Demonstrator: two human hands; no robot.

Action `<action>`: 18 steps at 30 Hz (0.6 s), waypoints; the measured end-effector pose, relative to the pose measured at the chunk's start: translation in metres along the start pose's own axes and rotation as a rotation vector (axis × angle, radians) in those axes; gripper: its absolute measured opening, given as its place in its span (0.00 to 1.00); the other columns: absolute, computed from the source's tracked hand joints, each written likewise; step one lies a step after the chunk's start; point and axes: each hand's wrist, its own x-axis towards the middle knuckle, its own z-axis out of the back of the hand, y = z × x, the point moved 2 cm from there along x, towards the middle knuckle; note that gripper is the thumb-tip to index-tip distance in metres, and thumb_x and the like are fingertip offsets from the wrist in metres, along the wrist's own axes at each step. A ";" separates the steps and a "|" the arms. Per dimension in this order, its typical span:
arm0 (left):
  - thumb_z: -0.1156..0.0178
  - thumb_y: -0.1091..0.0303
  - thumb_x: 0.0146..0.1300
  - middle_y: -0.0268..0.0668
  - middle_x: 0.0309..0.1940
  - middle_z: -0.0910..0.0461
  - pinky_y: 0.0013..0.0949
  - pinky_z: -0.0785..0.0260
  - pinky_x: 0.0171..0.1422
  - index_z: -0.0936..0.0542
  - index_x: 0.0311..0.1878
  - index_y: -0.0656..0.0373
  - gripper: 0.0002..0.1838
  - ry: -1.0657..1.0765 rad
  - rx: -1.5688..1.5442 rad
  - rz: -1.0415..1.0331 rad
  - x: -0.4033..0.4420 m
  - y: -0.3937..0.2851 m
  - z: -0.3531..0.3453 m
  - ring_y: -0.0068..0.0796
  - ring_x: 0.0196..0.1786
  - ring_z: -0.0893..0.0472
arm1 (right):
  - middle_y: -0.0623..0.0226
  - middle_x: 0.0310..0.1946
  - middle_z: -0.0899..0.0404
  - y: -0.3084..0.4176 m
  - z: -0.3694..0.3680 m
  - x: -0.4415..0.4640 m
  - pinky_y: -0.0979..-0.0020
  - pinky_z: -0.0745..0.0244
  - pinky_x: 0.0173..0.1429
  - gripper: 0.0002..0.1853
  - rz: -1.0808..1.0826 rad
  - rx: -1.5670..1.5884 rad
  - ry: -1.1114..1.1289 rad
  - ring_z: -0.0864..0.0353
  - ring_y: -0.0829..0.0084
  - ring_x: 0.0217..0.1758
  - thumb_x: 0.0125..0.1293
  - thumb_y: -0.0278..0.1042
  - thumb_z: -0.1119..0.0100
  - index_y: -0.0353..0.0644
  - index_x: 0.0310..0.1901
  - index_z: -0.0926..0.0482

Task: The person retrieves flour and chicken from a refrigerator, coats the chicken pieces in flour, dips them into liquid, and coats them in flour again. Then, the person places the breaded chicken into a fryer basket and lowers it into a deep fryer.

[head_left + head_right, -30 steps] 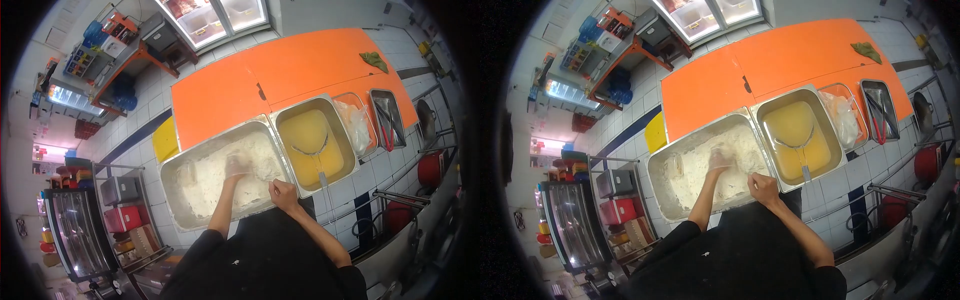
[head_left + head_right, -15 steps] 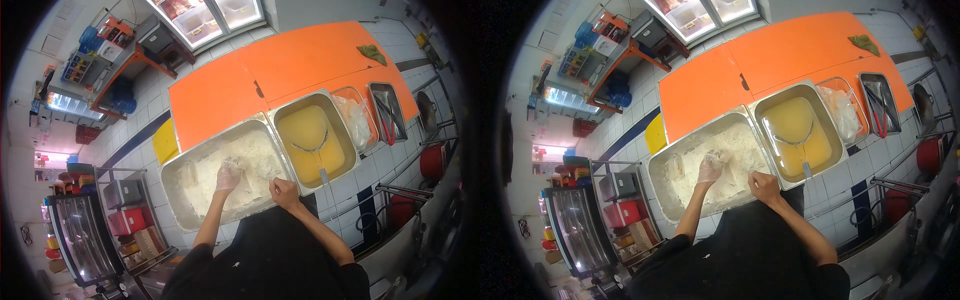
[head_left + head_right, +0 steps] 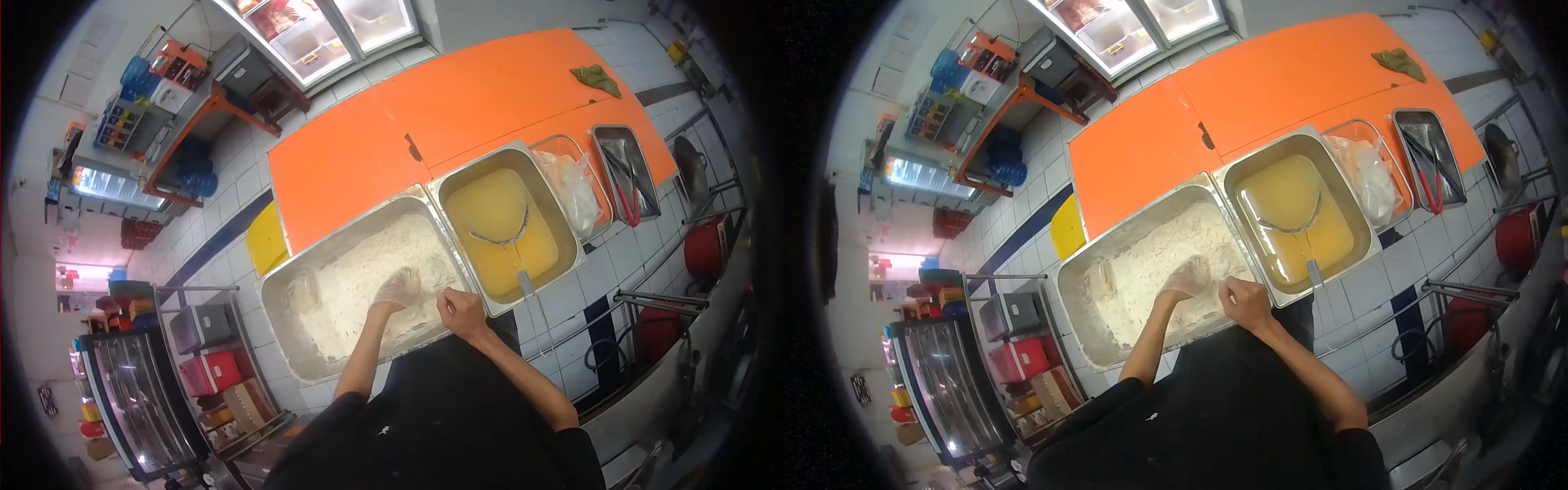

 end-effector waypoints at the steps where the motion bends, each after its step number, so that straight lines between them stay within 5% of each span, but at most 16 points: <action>1: 0.51 0.52 0.67 0.60 0.49 0.22 0.50 0.33 0.62 0.21 0.49 0.64 0.23 0.022 -0.123 0.014 -0.017 -0.011 0.014 0.57 0.55 0.23 | 0.61 0.10 0.36 0.001 -0.001 -0.003 0.63 0.39 0.20 0.16 -0.005 0.001 -0.002 0.32 0.61 0.12 0.63 0.29 0.41 0.40 0.19 0.32; 5: 0.47 0.53 0.65 0.59 0.43 0.20 0.48 0.30 0.59 0.21 0.46 0.64 0.21 -0.075 -0.155 0.126 -0.011 0.013 -0.015 0.56 0.52 0.21 | 0.61 0.11 0.36 -0.004 -0.001 -0.002 0.63 0.38 0.20 0.16 0.011 0.015 -0.014 0.31 0.61 0.13 0.64 0.29 0.41 0.40 0.19 0.32; 7: 0.46 0.54 0.65 0.57 0.37 0.19 0.49 0.30 0.56 0.20 0.45 0.63 0.20 -0.373 -0.416 0.346 -0.032 0.005 0.014 0.56 0.48 0.20 | 0.61 0.11 0.35 -0.003 -0.003 -0.002 0.63 0.38 0.20 0.16 0.009 0.018 -0.017 0.31 0.61 0.13 0.64 0.29 0.41 0.40 0.19 0.32; 10: 0.44 0.55 0.63 0.53 0.35 0.19 0.50 0.29 0.54 0.19 0.44 0.61 0.18 -0.647 -0.388 0.399 -0.037 0.022 0.016 0.53 0.46 0.19 | 0.61 0.11 0.35 -0.002 -0.001 -0.003 0.63 0.38 0.20 0.16 -0.002 0.001 0.018 0.30 0.61 0.13 0.64 0.29 0.41 0.40 0.19 0.32; 11: 0.42 0.55 0.62 0.50 0.36 0.18 0.51 0.29 0.53 0.18 0.43 0.60 0.17 -0.757 -0.286 0.251 -0.039 0.017 0.024 0.50 0.45 0.19 | 0.61 0.11 0.35 -0.002 -0.001 -0.003 0.62 0.38 0.20 0.16 0.003 -0.003 0.016 0.30 0.61 0.13 0.64 0.29 0.41 0.40 0.19 0.32; 18: 0.45 0.51 0.61 0.51 0.44 0.18 0.47 0.29 0.57 0.18 0.47 0.60 0.22 -0.497 -0.203 0.358 0.006 0.046 0.057 0.50 0.52 0.20 | 0.62 0.13 0.29 -0.001 0.000 -0.002 0.63 0.35 0.21 0.13 0.009 -0.027 0.048 0.26 0.61 0.15 0.63 0.27 0.41 0.40 0.21 0.30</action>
